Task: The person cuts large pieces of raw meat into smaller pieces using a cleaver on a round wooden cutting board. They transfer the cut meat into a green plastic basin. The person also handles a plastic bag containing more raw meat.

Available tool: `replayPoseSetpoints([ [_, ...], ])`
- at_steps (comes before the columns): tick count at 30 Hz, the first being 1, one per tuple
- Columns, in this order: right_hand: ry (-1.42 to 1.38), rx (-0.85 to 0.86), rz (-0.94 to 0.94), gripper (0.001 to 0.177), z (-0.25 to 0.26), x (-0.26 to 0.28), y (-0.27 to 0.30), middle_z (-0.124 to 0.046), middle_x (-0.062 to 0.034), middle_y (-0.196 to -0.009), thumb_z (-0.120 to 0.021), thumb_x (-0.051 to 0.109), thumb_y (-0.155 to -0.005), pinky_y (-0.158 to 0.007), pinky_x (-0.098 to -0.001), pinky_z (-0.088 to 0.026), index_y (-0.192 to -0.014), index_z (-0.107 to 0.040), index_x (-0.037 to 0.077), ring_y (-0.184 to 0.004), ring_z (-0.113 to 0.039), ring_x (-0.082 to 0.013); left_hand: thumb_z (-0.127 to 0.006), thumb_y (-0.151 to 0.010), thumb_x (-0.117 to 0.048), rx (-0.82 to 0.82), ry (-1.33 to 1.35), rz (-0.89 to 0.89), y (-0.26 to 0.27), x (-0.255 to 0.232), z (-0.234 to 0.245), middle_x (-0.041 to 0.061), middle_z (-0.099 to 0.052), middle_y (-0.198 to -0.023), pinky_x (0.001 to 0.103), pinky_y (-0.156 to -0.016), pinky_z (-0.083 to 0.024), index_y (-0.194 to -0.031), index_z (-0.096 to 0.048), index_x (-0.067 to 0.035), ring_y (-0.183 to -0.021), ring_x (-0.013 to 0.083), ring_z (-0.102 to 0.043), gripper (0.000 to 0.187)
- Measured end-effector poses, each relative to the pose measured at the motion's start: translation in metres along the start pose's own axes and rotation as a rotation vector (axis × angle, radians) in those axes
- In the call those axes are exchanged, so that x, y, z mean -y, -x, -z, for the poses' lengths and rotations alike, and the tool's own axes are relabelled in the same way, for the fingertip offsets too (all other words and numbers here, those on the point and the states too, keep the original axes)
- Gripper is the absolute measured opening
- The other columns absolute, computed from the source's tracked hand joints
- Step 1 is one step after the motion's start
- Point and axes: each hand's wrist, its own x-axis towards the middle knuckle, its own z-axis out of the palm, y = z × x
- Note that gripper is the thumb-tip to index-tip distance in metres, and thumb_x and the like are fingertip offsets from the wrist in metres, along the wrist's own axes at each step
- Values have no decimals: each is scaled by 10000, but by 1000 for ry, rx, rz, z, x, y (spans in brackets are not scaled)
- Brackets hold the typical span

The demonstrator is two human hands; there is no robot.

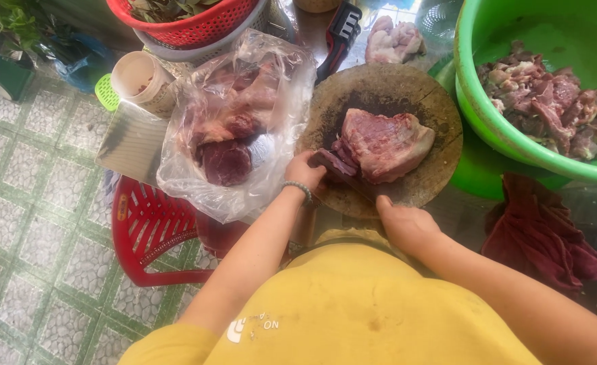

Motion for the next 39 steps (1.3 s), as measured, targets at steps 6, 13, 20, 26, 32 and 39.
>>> replayPoseSetpoints([
  [6,-13,-182,61,267,1,28,-70,-740,-227,-999,-484,108,-959,-769,-521,-578,-1211,-424,46,-923,-739,-418,-765,-767,-167,119,168,244,6,-30,8,187,-768,-871,369,-485,-589,-1065,-623,13,-544,244,-720,376],
  [13,-95,-200,73,334,-18,3,-31,-735,-212,-1006,-480,103,-936,-773,-555,-553,-1265,-428,75,-931,-707,-449,-771,-773,-190,-71,105,152,3,-15,10,81,-660,-934,388,-506,-605,-1256,-558,-7,-509,256,-726,559],
  [20,-235,-88,-110,304,-34,-32,45,-719,-263,-887,-504,106,-925,-765,-585,-526,-1221,-445,75,-872,-693,-480,-668,-871,-261,7,-61,141,3,-10,16,93,-744,-748,373,-666,-589,-897,-688,-84,-622,247,-752,181],
  [26,-504,-184,-2,203,-49,-24,28,-678,-309,-793,-542,169,-960,-689,-608,-500,-1095,-464,39,-809,-660,-532,-850,-754,-320,27,-314,-92,20,-37,1,194,-691,-1069,417,-895,-531,-1013,-719,-74,-1008,339,-670,380],
  [32,-462,-237,3,182,-58,-26,-26,-675,-328,-788,-545,155,-958,-708,-623,-490,-1075,-471,36,-806,-649,-548,-767,-805,-255,306,-320,-272,50,-40,-31,151,-758,-1108,378,-946,-554,-1067,-797,-147,-1049,307,-715,285],
  [39,-608,-94,-108,178,14,2,-16,-684,-246,-812,-506,220,-1003,-587,-509,-559,-1083,-495,62,-599,-698,-407,-924,-593,-207,378,57,-394,9,-31,-9,153,-719,-1169,387,-947,-555,-1201,-606,-59,-1082,318,-699,702],
])
